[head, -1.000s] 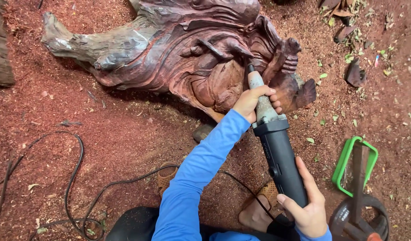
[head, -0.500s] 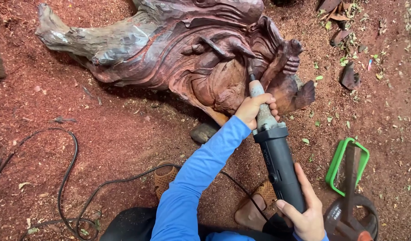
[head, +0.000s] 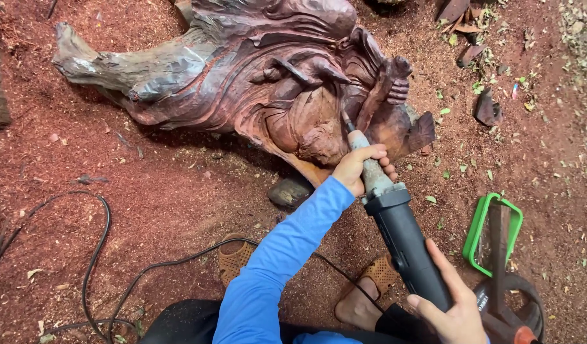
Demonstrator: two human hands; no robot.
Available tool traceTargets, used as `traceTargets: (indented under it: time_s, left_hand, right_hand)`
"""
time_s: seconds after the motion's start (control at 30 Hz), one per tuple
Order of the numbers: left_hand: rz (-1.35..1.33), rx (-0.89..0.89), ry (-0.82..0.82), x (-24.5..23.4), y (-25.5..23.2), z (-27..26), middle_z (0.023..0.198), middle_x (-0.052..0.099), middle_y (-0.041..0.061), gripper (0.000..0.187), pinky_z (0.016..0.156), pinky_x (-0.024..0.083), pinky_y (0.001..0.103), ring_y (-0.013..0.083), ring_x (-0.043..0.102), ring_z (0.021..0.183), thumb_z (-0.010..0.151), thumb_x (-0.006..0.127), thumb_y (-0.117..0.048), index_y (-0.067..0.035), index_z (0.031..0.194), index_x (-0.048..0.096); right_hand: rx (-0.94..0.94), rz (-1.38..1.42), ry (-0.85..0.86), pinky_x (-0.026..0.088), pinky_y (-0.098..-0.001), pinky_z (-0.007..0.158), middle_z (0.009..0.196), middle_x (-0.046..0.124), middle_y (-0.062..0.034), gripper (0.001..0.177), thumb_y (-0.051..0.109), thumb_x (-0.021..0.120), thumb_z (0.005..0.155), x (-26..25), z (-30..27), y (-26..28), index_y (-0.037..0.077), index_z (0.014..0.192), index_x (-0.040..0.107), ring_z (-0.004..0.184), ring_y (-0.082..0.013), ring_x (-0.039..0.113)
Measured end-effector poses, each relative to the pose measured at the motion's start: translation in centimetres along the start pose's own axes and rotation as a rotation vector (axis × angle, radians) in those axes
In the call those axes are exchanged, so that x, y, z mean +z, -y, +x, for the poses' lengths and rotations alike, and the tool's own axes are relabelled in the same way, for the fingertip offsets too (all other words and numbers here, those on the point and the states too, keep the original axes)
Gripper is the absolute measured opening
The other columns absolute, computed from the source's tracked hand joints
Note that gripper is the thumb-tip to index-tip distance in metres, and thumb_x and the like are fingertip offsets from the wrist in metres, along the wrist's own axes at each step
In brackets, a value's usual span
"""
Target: Using a power rotary tool to carve intricate details into a wooden sculpture of a figure
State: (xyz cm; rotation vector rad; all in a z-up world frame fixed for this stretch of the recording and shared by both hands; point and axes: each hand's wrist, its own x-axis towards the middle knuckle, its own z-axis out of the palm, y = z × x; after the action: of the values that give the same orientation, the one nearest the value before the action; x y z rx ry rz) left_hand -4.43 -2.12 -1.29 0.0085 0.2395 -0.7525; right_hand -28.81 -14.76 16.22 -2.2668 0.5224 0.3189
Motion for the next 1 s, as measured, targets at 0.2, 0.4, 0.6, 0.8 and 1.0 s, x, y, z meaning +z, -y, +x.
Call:
traceTargets:
  time_s: [0.2, 0.4, 0.6, 0.8, 1.0]
  left_hand:
    - [0.066, 0.099, -0.032, 2.4, -2.4, 2.6, 0.07, 0.063, 0.006, 0.02, 0.053, 0.059, 0.037, 0.0181, 0.063, 0.056, 0.086, 0.075, -0.013, -0.001, 0.091, 0.061]
    - [0.061, 0.084, -0.085, 2.6, -3.5, 3.0, 0.07, 0.062, 0.007, 0.015, 0.054, 0.058, 0.039, 0.0202, 0.062, 0.056, 0.085, 0.073, -0.01, -0.001, 0.091, 0.062]
    - [0.088, 0.078, -0.129, 1.7, -2.4, 2.6, 0.066, 0.062, 0.007, 0.012, 0.053, 0.057, 0.038, 0.0205, 0.062, 0.054, 0.084, 0.07, -0.01, -0.002, 0.082, 0.063]
    - [0.093, 0.089, -0.197, 1.1, -1.3, 1.4, 0.069, 0.062, 0.007, 0.011, 0.052, 0.057, 0.038, 0.0179, 0.061, 0.054, 0.084, 0.068, -0.006, 0.001, 0.088, 0.062]
    - [0.094, 0.117, -0.192, 0.7, -0.2, 0.5, 0.067, 0.061, 0.007, 0.011, 0.048, 0.056, 0.038, 0.0174, 0.06, 0.052, 0.085, 0.067, -0.005, 0.002, 0.091, 0.061]
  right_hand:
    - [-0.006, 0.097, -0.035, 0.055, -0.0313, 0.056, 0.134, 0.068, -0.0142, 0.106, -0.011, 0.073, 0.06, 0.4, 2.0, 4.2, 0.012, 0.159, 0.041, 0.06, -0.0228, 0.069]
    - [0.008, 0.111, 0.009, 0.052, -0.0316, 0.049, 0.133, 0.067, -0.0178, 0.106, -0.008, 0.071, 0.061, 0.1, 3.3, 5.7, 0.014, 0.159, 0.04, 0.056, -0.0238, 0.066]
    - [0.009, 0.041, 0.007, 0.056, -0.0315, 0.067, 0.136, 0.068, -0.0163, 0.107, -0.008, 0.072, 0.06, 0.1, 2.5, 5.1, 0.012, 0.16, 0.04, 0.08, -0.0231, 0.073]
    - [-0.003, 0.017, 0.006, 0.056, -0.0331, 0.086, 0.142, 0.066, -0.0159, 0.109, -0.006, 0.074, 0.057, 0.8, 1.5, 2.4, 0.011, 0.159, 0.04, 0.103, -0.0238, 0.074]
    - [0.113, 0.118, 0.019, 0.044, -0.0302, 0.041, 0.099, 0.08, -0.0204, 0.112, -0.012, 0.073, 0.061, 1.2, 0.5, 2.4, 0.018, 0.163, 0.038, 0.044, -0.0218, 0.06]
